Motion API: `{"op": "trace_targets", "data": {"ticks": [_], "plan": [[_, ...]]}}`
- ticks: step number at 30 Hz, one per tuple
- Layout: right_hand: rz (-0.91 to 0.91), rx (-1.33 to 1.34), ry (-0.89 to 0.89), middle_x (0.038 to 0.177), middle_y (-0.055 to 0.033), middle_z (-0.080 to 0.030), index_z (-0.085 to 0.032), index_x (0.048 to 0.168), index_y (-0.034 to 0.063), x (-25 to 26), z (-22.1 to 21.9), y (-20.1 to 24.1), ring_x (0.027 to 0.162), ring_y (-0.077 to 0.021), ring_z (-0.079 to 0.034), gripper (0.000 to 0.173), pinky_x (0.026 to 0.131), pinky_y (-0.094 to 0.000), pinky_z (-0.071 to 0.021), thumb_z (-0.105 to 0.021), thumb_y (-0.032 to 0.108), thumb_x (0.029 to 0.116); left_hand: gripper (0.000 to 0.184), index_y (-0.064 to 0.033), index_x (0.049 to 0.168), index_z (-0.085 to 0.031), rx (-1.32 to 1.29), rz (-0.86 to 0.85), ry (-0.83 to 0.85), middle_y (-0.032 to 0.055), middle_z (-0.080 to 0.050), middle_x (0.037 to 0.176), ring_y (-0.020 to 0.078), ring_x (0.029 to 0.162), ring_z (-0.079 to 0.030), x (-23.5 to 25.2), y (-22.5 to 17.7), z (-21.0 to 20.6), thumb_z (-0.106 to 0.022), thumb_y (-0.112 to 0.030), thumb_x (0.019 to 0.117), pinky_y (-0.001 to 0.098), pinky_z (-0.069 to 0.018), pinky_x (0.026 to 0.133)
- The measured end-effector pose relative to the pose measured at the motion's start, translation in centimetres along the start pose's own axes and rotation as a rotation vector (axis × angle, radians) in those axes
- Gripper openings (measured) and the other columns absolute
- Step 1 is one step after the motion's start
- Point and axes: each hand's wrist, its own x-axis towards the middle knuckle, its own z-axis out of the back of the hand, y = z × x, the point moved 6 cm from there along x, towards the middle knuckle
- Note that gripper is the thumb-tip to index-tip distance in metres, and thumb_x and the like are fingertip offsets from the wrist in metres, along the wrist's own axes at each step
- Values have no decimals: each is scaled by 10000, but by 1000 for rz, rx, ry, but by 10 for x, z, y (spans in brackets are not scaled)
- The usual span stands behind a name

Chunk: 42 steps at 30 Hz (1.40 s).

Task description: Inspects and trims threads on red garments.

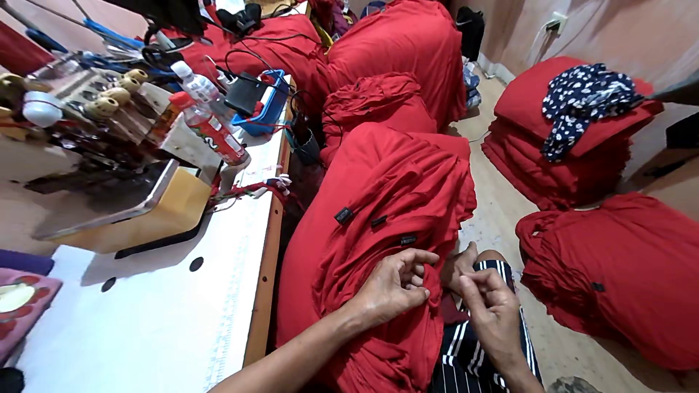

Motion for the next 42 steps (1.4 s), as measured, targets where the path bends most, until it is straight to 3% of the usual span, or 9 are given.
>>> {"op": "trace_targets", "data": {"ticks": [8,12,19,22,26,30,35,38,42], "plan": [[30,-25,156,849,21,-674,-642,1036,-47,-5,-15,0,728,70,-606,216,667,-106,-515,-616,154,962,559,47,1384,-509,40,-9,-3,72,-637,1094,48,848,-636,0,-2,-1,-619,74,837,200,-552,752],[106,-89,151,818,2,-679,-664,970,-41,-5,-13,1,705,71,-605,193,663,-95,-510,-586,135,987,553,47,1382,-510,49,-14,8,70,-637,1071,51,839,-636,0,-2,-1,-614,73,839,205,-554,748],[0,30,17,866,51,-644,-636,1013,-35,-1,-1,0,723,82,-591,163,660,-91,-511,-610,118,959,551,50,1380,-504,35,-15,14,71,-636,1075,52,846,-638,0,-2,-1,-610,79,839,205,-555,752],[1,29,113,895,36,-662,-620,1056,-41,-4,-9,-1,764,72,-609,206,686,-108,-524,-620,140,958,554,47,1380,-507,38,-14,11,70,-637,1088,51,849,-639,0,-3,-1,-613,75,837,203,-556,751],[75,-45,149,821,14,-670,-649,979,-45,-5,-13,0,711,70,-607,188,667,-104,-518,-581,130,990,550,47,1377,-509,44,-15,11,60,-637,1071,43,832,-633,0,-2,-1,-611,72,838,199,-552,739],[-30,59,41,691,116,-543,-562,912,57,1,-2,-5,564,61,-508,161,539,-121,-454,-482,119,1037,550,50,1375,-506,35,-18,19,62,-641,1061,45,830,-635,0,-2,-1,-609,79,835,202,-553,743],[-160,151,90,788,116,-562,-564,1218,-40,6,-3,-13,614,63,-484,313,554,-125,-419,-444,194,1048,551,47,1378,-505,43,-22,25,59,-633,1064,45,832,-620,1,-1,-1,-600,74,837,199,-538,737],[-136,148,138,884,52,-689,-660,1113,-55,5,-16,-3,726,56,-612,230,664,-136,-528,-614,103,952,539,44,1366,-515,51,-30,24,61,-639,1060,51,834,-626,1,0,-2,-602,71,835,206,-542,740],[-99,108,120,730,86,-610,-656,902,15,7,-21,-2,612,73,-546,67,570,-106,-468,-620,58,939,539,47,1359,-518,58,-11,23,65,-638,1058,51,835,-628,1,0,-1,-601,75,828,206,-543,745]]}}
